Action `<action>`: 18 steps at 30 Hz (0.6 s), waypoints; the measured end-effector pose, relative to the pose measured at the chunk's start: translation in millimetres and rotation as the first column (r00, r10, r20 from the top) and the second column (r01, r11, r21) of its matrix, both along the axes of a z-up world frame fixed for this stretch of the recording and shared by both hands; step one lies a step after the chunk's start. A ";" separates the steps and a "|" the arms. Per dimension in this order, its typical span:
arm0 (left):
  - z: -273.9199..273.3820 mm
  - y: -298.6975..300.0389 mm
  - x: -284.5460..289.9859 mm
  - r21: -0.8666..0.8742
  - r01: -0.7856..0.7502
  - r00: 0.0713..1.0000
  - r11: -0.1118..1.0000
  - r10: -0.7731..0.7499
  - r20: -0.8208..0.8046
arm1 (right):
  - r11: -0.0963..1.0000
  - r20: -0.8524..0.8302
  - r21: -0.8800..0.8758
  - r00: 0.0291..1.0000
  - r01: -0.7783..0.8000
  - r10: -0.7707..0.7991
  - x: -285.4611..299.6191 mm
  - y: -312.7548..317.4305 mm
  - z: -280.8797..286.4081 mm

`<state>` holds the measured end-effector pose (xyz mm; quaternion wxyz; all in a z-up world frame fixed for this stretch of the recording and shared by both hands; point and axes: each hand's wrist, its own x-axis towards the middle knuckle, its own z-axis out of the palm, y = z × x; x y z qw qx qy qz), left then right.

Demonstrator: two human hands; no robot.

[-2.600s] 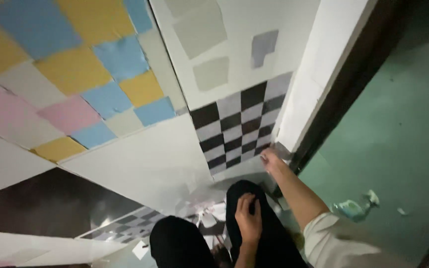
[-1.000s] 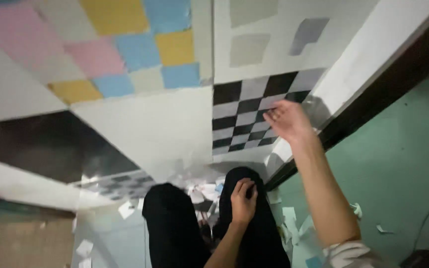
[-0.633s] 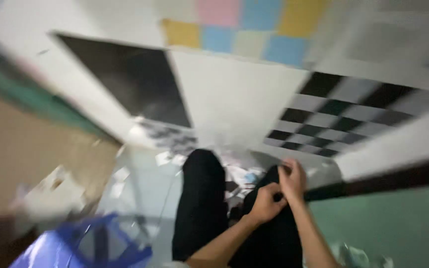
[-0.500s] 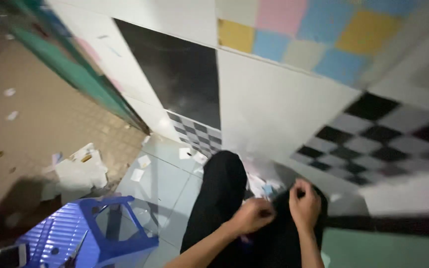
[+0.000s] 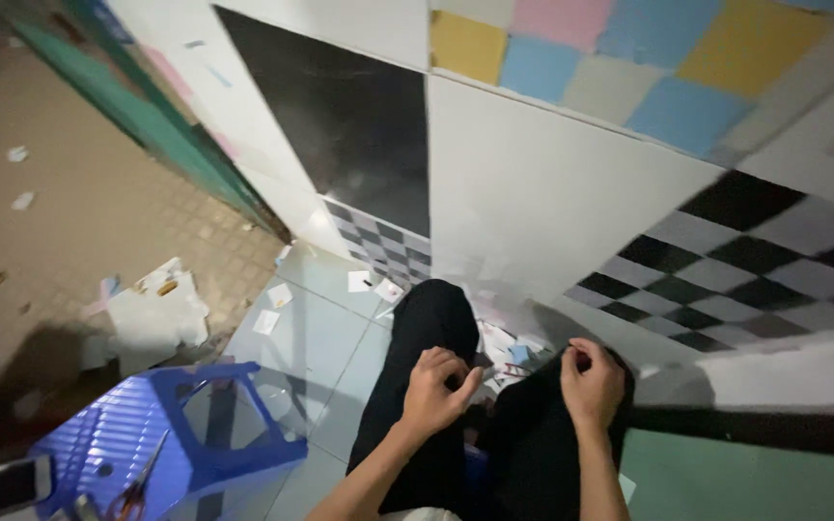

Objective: Applying small square vinyl tiles to a wall to create a checkered pattern

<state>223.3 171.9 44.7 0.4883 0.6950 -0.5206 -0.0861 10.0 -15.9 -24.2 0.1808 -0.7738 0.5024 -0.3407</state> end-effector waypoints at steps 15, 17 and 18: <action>-12.0 -12.1 -26.7 -0.011 0.140 0.990 0.990 -0.140 0.009 | 1.000 -0.001 0.008 1.000 -0.025 0.025 3.5 1.9 4.1; -5.8 -11.7 -37.5 0.009 0.165 0.986 0.986 -0.165 0.014 | 0.999 -0.032 0.040 0.999 -0.011 0.012 5.7 7.3 4.6; -2.1 -13.6 -42.2 0.022 0.202 0.979 0.979 -0.202 0.022 | 0.998 -0.060 0.062 0.998 0.015 -0.011 7.0 8.1 5.7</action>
